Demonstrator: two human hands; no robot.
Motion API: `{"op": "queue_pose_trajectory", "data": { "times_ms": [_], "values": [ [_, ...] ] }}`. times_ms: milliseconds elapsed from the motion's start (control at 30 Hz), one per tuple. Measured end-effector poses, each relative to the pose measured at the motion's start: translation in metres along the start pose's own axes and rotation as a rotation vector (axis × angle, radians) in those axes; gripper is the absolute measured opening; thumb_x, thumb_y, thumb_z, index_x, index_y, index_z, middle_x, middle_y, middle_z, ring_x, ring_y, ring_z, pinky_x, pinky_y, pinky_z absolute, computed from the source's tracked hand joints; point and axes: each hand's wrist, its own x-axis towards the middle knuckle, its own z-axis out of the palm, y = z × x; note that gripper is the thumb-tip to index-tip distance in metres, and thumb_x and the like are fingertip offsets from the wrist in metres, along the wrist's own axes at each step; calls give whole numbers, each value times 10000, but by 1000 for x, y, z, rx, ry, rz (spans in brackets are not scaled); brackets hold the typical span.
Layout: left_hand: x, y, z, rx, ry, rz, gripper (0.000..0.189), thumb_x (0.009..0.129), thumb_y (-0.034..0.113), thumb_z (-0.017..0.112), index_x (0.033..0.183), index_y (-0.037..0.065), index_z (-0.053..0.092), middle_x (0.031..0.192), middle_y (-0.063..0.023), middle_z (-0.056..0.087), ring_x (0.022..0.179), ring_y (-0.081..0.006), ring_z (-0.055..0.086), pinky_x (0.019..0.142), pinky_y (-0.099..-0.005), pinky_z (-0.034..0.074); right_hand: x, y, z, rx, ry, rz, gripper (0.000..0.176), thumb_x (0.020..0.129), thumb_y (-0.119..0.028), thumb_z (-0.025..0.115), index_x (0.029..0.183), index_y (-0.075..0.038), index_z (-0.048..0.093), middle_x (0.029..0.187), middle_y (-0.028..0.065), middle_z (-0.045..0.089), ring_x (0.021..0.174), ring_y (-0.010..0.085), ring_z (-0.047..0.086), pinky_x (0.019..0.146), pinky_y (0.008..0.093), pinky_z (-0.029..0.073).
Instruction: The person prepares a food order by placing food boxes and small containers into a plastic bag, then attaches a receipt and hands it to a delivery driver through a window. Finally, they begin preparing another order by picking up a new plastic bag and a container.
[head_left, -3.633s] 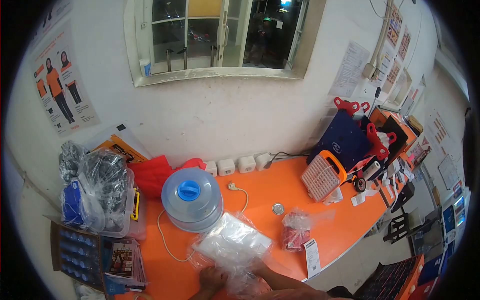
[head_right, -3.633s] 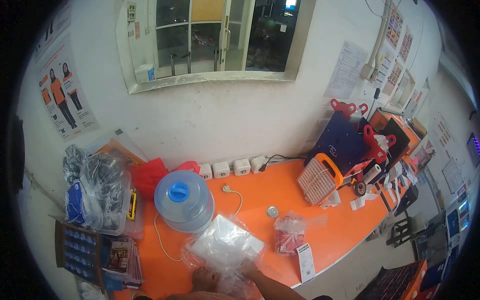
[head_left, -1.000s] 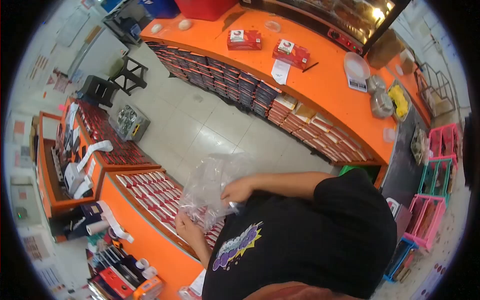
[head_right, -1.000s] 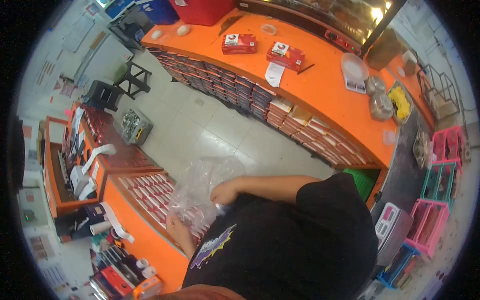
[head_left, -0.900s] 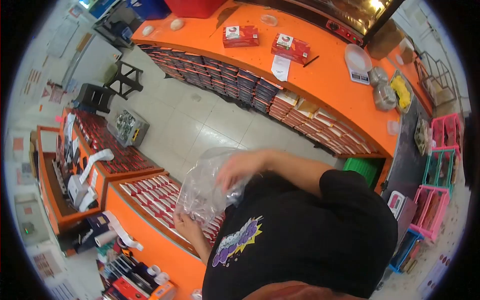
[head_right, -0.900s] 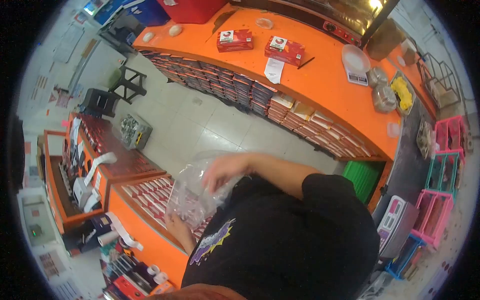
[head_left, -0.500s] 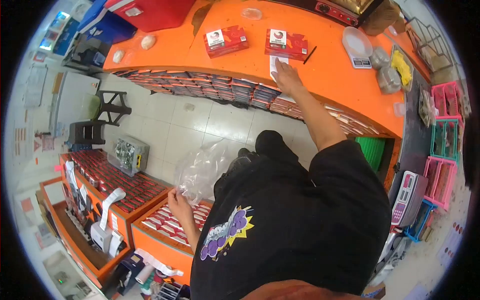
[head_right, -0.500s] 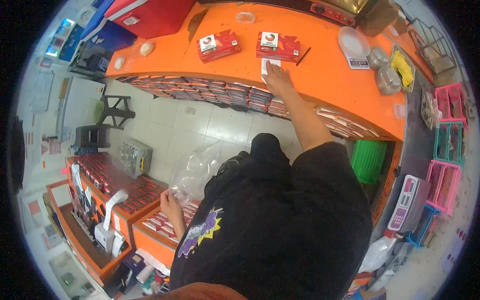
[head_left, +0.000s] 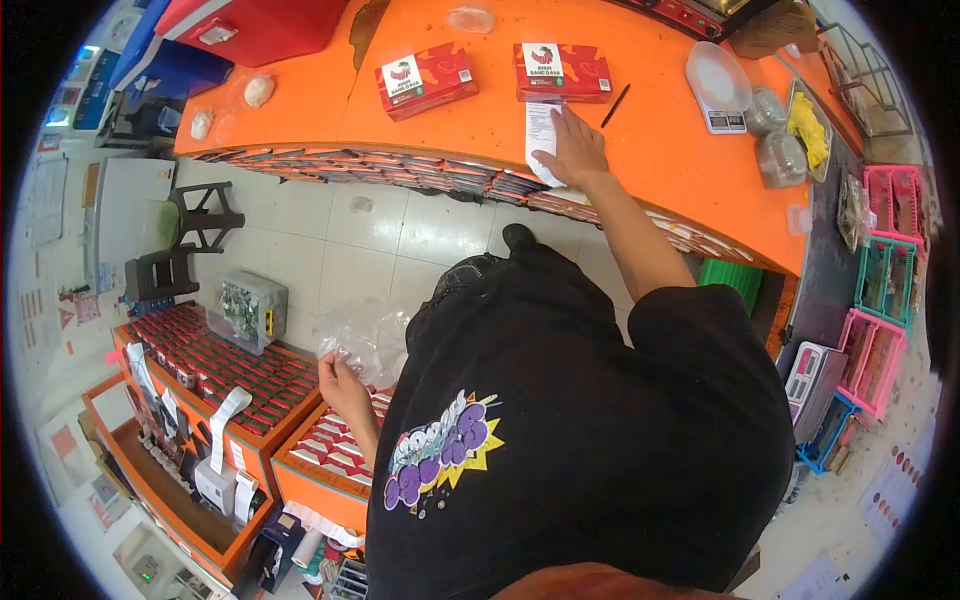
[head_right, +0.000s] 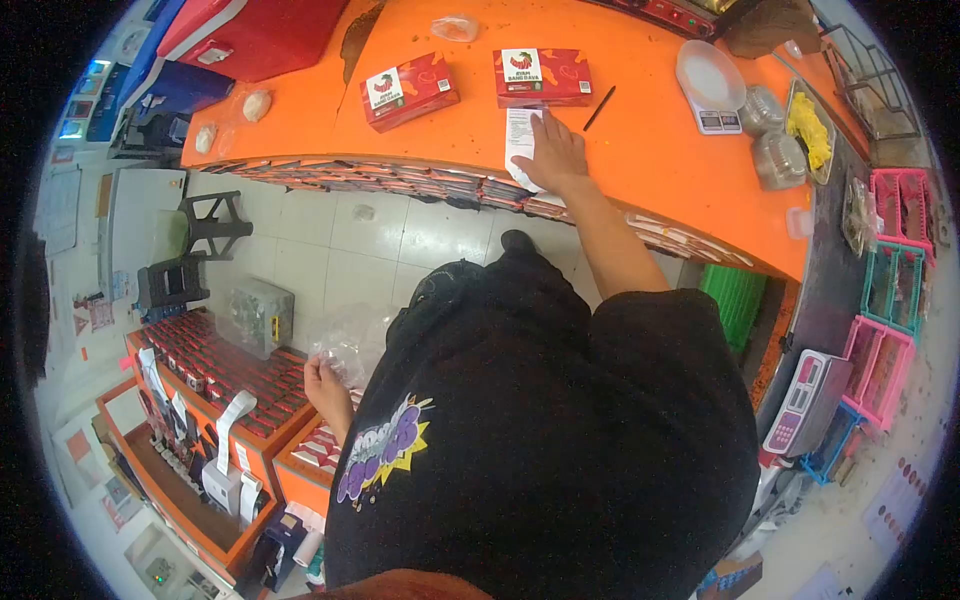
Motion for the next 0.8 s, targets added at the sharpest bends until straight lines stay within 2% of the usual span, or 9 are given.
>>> {"op": "queue_pose_trajectory", "data": {
  "times_ms": [100, 300, 367, 500, 567, 800],
  "values": [
    [-1, 7, 0, 5, -9, 29, 180, 993, 103, 531, 1040, -24, 650, 931, -61, 657, 780, -124, 584, 654, -277, 486, -5, 2, 1, -67, -67, -35, 858, 875, -548, 668, 1550, -115, 365, 1642, 181, 214, 1498, 338, 238, 1180, 516, 242],
    [-9, -9, -2, -65, -1, -14, 184, 964, 61, 509, 1042, -40, 642, 942, -78, 659, 807, -140, 598, 710, -295, 505, -13, 4, 0, -49, -54, -40, 874, 884, -571, 652, 1558, -108, 344, 1593, 218, 254, 1489, 373, 226, 1194, 498, 242],
    [-10, -12, -1, -129, -9, -59, 183, 951, 49, 511, 1043, -42, 641, 944, -76, 656, 822, -147, 606, 740, -301, 511, -13, 7, 3, -36, -55, -49, 872, 887, -570, 650, 1558, -106, 343, 1582, 218, 261, 1489, 375, 223, 1196, 491, 244],
    [-20, -1, 4, -136, -11, -34, 180, 954, 48, 509, 1039, -38, 642, 952, -71, 657, 826, -151, 611, 744, -296, 511, -12, 9, 4, -32, -64, -62, 858, 899, -560, 644, 1559, -104, 340, 1576, 219, 262, 1488, 379, 220, 1202, 487, 243],
    [-20, 1, 5, -187, -15, -98, 175, 959, 49, 511, 1035, -35, 645, 955, -66, 658, 833, -152, 611, 742, -290, 507, -13, 10, 6, -31, -57, -58, 855, 901, -555, 645, 1559, -102, 340, 1577, 219, 263, 1487, 381, 223, 1203, 488, 243],
    [-25, 17, 10, -91, -26, -47, 159, 963, 50, 530, 1037, -22, 651, 946, -61, 663, 822, -126, 597, 715, -270, 491, -11, 11, 1, -40, -60, -80, 809, 911, -520, 643, 1542, -95, 368, 1579, 214, 273, 1484, 385, 237, 1207, 486, 243]
  ]
}}
